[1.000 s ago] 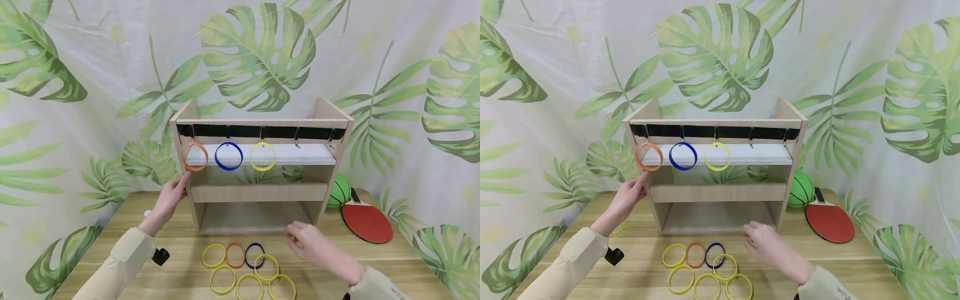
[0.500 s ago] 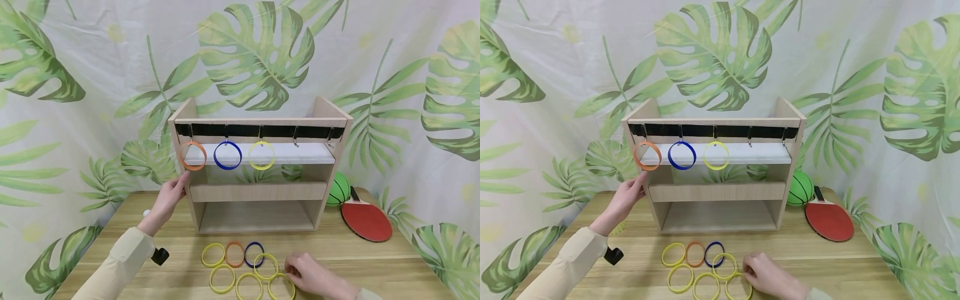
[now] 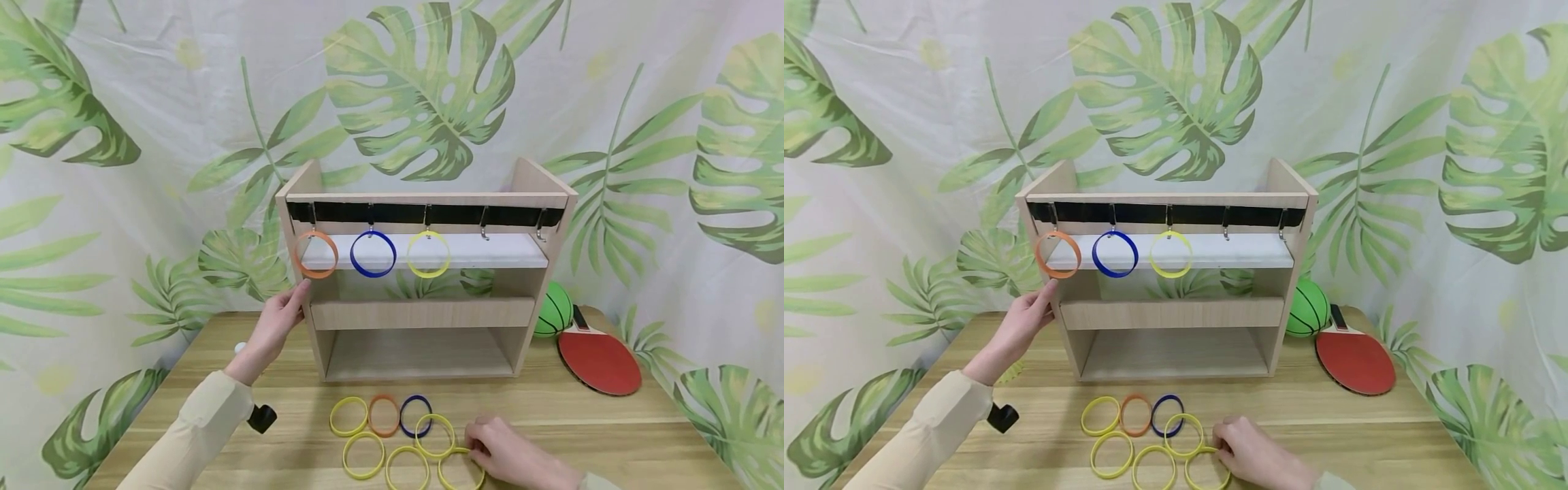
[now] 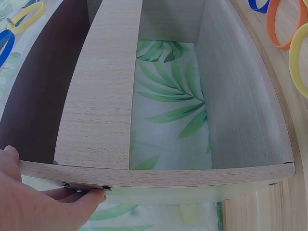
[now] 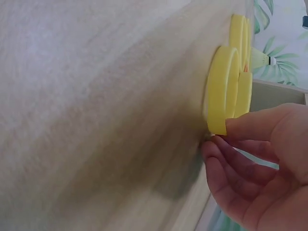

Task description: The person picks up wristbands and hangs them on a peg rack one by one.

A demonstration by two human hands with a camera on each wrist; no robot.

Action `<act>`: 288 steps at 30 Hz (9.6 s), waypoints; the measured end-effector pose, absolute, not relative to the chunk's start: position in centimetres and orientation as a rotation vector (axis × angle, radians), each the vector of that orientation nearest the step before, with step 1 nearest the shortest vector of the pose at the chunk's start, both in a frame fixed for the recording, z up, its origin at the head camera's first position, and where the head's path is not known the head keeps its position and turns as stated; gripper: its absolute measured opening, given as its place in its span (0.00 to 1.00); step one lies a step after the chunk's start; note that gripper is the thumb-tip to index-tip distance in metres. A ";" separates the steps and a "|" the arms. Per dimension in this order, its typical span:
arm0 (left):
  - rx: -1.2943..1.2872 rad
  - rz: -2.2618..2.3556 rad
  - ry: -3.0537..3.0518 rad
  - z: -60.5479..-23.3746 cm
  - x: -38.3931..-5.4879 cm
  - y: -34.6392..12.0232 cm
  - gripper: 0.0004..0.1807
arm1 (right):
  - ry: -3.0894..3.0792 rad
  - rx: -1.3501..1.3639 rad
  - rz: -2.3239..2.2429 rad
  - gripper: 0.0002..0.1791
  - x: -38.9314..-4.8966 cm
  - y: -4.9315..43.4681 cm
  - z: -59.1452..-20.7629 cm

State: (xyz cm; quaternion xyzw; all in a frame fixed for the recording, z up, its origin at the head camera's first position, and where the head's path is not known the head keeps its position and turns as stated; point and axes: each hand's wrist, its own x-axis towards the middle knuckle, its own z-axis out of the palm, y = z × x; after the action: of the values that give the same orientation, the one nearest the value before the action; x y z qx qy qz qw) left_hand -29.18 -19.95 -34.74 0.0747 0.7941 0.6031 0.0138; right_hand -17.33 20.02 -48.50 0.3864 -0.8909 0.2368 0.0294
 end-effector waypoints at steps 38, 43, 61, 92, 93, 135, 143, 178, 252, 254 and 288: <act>0.231 1.874 2.466 -34.8 -29.2 -19.9 0.44 | -2.217 1.009 0.442 0.10 -20.5 21.5 -24.4; 0.233 1.877 2.470 -34.8 -29.2 -19.9 0.44 | -2.162 0.928 0.423 0.09 -21.6 21.5 -21.4; 0.232 1.881 2.477 -34.9 -29.3 -20.0 0.43 | -2.215 0.838 0.364 0.05 -24.8 21.4 -21.3; 0.224 1.888 2.461 -35.0 -29.2 -20.1 0.43 | -2.727 1.127 0.637 0.03 -20.7 17.1 -44.7; 0.224 1.888 2.461 -35.0 -29.2 -20.1 0.43 | -2.739 1.129 0.644 0.03 -20.9 17.0 -45.4; 0.219 1.894 2.465 -35.0 -29.4 -20.0 0.44 | -2.567 1.060 0.618 0.08 -20.9 19.7 -40.7; 0.224 1.901 2.459 -35.0 -29.4 -20.0 0.44 | -2.427 1.073 0.553 0.09 -20.6 21.6 -34.6; 0.244 1.886 2.464 -35.1 -29.3 -20.0 0.44 | -2.497 0.528 0.494 0.03 -22.6 29.0 -20.4; 0.236 1.882 2.466 -34.9 -29.3 -20.0 0.44 | -2.892 1.193 0.747 0.07 -17.6 13.1 -48.5; 0.234 1.886 2.467 -34.9 -29.2 -20.0 0.44 | -2.927 1.179 0.732 0.05 -17.6 13.0 -48.5; 0.225 1.872 2.466 -34.8 -29.3 -20.1 0.45 | -2.412 1.334 0.608 0.05 -18.9 11.4 -37.7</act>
State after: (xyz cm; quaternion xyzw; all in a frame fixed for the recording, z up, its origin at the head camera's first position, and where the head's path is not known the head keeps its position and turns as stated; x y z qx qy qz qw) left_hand -29.25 -20.13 -34.76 0.0725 0.7943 0.6029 0.0187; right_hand -18.85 11.42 -37.73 0.4666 -0.8437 0.2127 0.1587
